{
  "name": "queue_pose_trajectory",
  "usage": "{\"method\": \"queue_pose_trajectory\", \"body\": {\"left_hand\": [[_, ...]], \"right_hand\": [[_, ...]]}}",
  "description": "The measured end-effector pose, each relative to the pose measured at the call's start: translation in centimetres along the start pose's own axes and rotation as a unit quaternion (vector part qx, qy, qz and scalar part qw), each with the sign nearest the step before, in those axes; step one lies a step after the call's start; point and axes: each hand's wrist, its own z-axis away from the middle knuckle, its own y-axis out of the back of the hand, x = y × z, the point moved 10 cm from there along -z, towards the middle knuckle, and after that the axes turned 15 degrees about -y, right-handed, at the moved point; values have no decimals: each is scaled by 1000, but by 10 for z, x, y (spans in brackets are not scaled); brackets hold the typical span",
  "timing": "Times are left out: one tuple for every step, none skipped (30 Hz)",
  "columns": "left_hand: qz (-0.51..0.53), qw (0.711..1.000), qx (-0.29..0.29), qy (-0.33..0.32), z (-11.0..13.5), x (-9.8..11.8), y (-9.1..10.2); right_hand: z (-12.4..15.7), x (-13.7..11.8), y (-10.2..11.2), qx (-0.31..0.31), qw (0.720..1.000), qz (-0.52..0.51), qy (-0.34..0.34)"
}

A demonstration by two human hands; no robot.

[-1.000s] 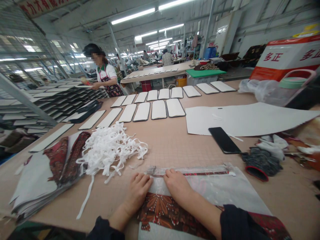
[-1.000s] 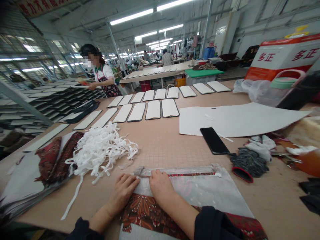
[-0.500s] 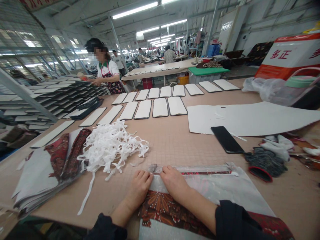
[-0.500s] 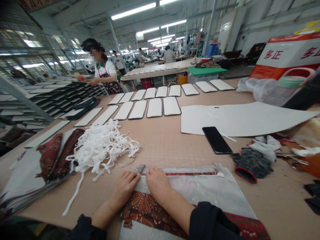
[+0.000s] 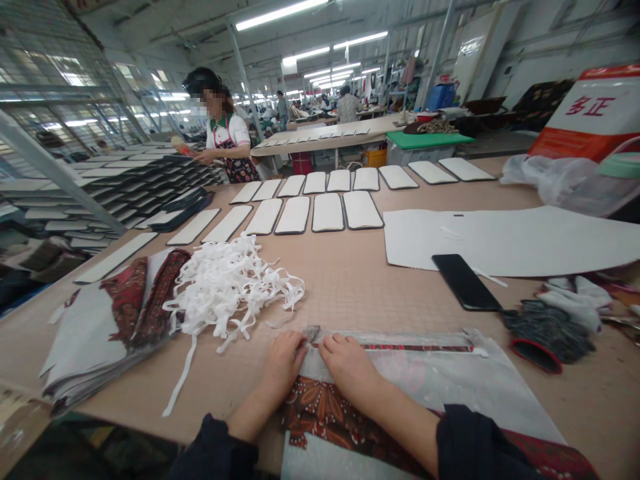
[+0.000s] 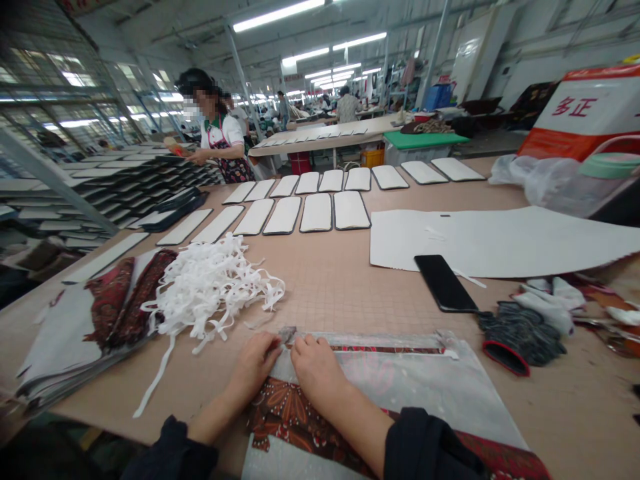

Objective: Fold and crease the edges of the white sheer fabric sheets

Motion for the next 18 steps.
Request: {"method": "queue_pose_trajectory", "body": {"left_hand": [[-14,1000,-3,-19,0,4,0],[-28,999,-4,-40,0,8,0],[-43,997,-6,-61,0,13,0],[-56,995,-6,-77,0,16,0],[-67,994,-8,-89,0,19,0],[-76,992,-12,-99,0,21,0],[-83,991,-18,-105,0,23,0],[-89,990,-23,-111,0,24,-1],[-95,988,-29,-118,-1,26,-1],[-101,987,-36,-124,-1,27,-2],[-107,985,-44,-129,-1,28,-2],[-114,983,-52,-135,-1,30,-3],[-121,981,-64,-140,0,30,-5],[-127,979,-75,-144,0,31,-6],[-132,977,-85,-145,0,31,-7],[-136,976,-93,-145,0,31,-7],[-139,975,-99,-143,-1,32,-7],[-142,974,-104,-141,-2,32,-7]], "right_hand": [[-1,1,1,1,1000,-4,-6],[-1,1,2,3,1000,-5,-10],[-1,0,2,7,1000,-5,-10],[-1,-1,2,11,1000,-2,-8],[0,-3,2,14,1000,2,-4],[1,-5,1,18,1000,6,0],[1,-6,0,21,1000,11,4],[2,-8,0,22,1000,15,8],[3,-8,-1,22,1000,19,11],[4,-8,-1,20,999,22,12],[5,-6,-2,15,1000,25,11],[7,-2,-2,8,1000,28,8],[9,2,-2,0,999,32,2],[11,8,-2,-7,999,36,-4],[14,15,-1,-12,999,40,-10],[17,21,-1,-15,999,44,-16],[20,26,0,-17,998,48,-21],[23,30,1,-19,998,52,-26]]}}
